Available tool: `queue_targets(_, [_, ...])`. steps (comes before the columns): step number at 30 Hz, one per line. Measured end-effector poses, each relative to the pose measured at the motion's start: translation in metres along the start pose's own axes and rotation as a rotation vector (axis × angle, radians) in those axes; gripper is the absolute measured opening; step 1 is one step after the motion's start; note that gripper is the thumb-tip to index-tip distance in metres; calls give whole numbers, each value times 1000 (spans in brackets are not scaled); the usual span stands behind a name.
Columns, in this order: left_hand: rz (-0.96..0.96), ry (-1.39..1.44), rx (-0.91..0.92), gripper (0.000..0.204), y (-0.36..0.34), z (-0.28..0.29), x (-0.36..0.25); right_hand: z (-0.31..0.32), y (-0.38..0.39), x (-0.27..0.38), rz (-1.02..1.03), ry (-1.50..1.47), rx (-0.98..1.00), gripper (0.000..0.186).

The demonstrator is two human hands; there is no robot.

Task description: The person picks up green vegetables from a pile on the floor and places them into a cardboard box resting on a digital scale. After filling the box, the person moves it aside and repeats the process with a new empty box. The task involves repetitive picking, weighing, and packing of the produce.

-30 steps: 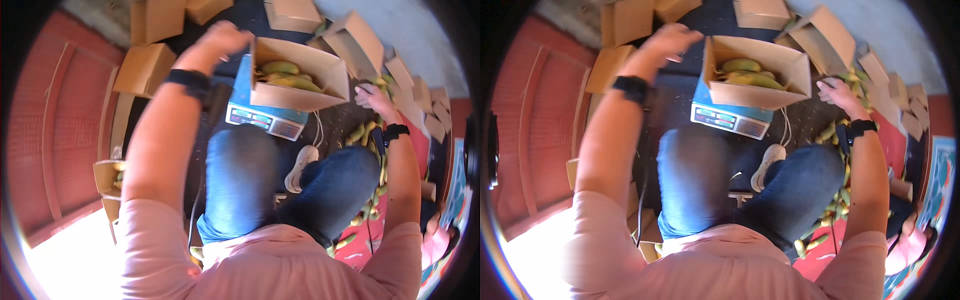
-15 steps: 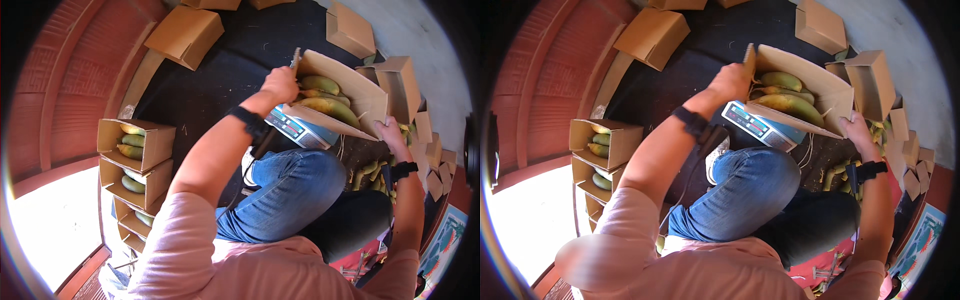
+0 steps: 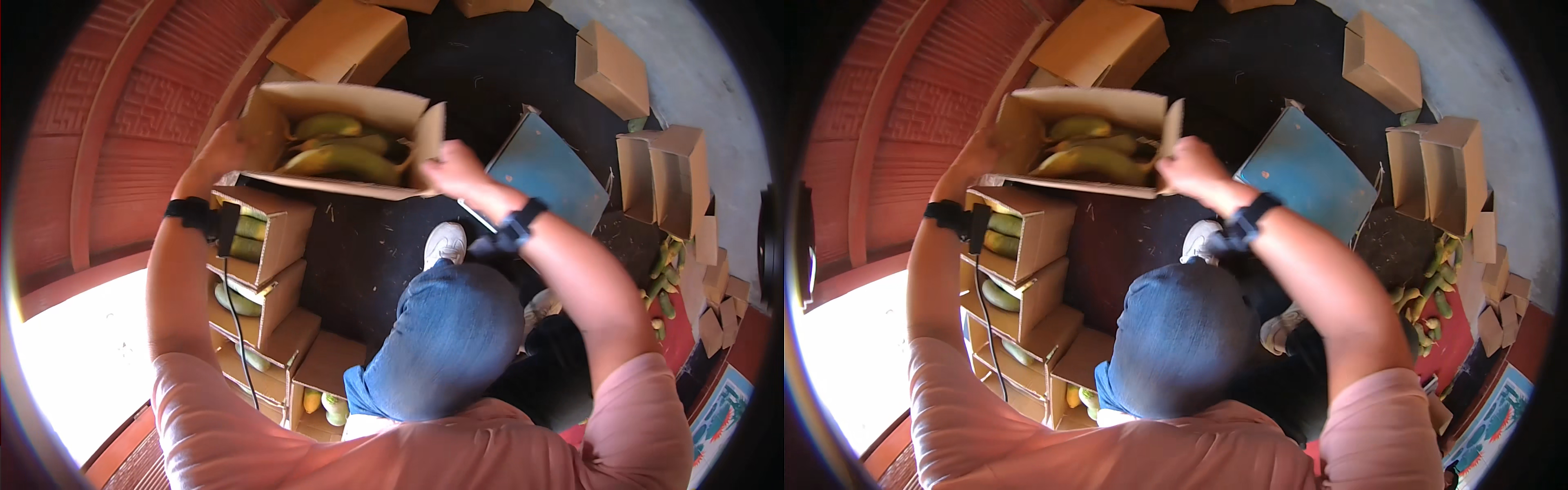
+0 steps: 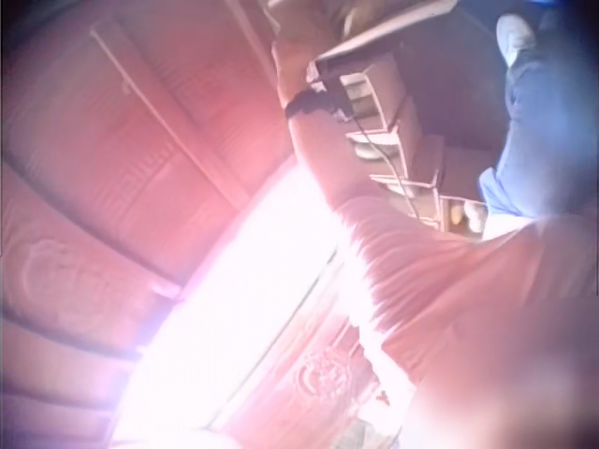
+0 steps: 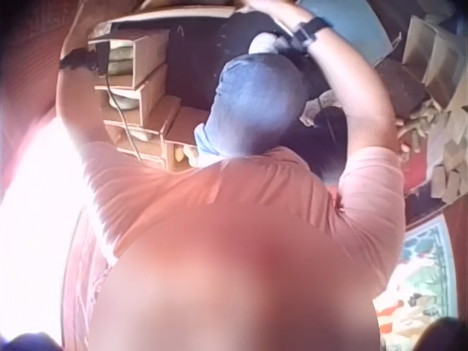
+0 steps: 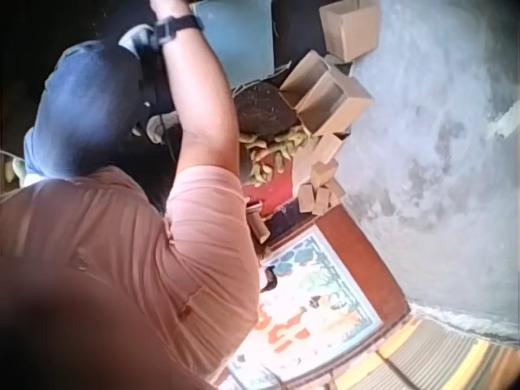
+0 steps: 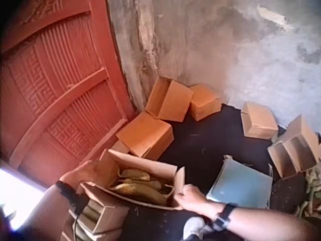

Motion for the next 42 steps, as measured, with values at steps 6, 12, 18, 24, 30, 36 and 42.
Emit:
queue_targets(6, [49, -677, -86, 33, -49, 97, 122, -123, -37, 70, 191, -417, 568, 26])
queue_targets(12, [211, -957, -213, 44, -58, 226, 238, -79, 0, 74, 643, -317, 656, 44])
queue_targets(18, [-261, -337, -458, 35, -179, 82, 29, 94, 35, -113, 217, 269, 143, 32])
queue_targets(24, [-295, -597, -57, 31, -235, -79, -9, 305, 194, -140, -146, 378, -258, 28])
queue_targets(30, [151, 889, -133, 26, -274, -104, 8, 347, 414, -196, -556, 127, -529, 31])
queue_targets(36, [-1, 849, -209, 21, -180, -129, -139, 249, 529, -261, -726, -157, -611, 33])
queue_targets(42, [-189, 689, -49, 20, -4, -151, -219, 158, 574, -314, -815, -314, -611, 34])
Point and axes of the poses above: each hand's wrist, its own y-axis away from the middle knuckle, its own z-axis out of the back of the hand, x = y × z, the point moved 5 cm from there along -y, towards the middle knuckle, and after that the axes turned 12 degrees about y, right-handed, at the moved point
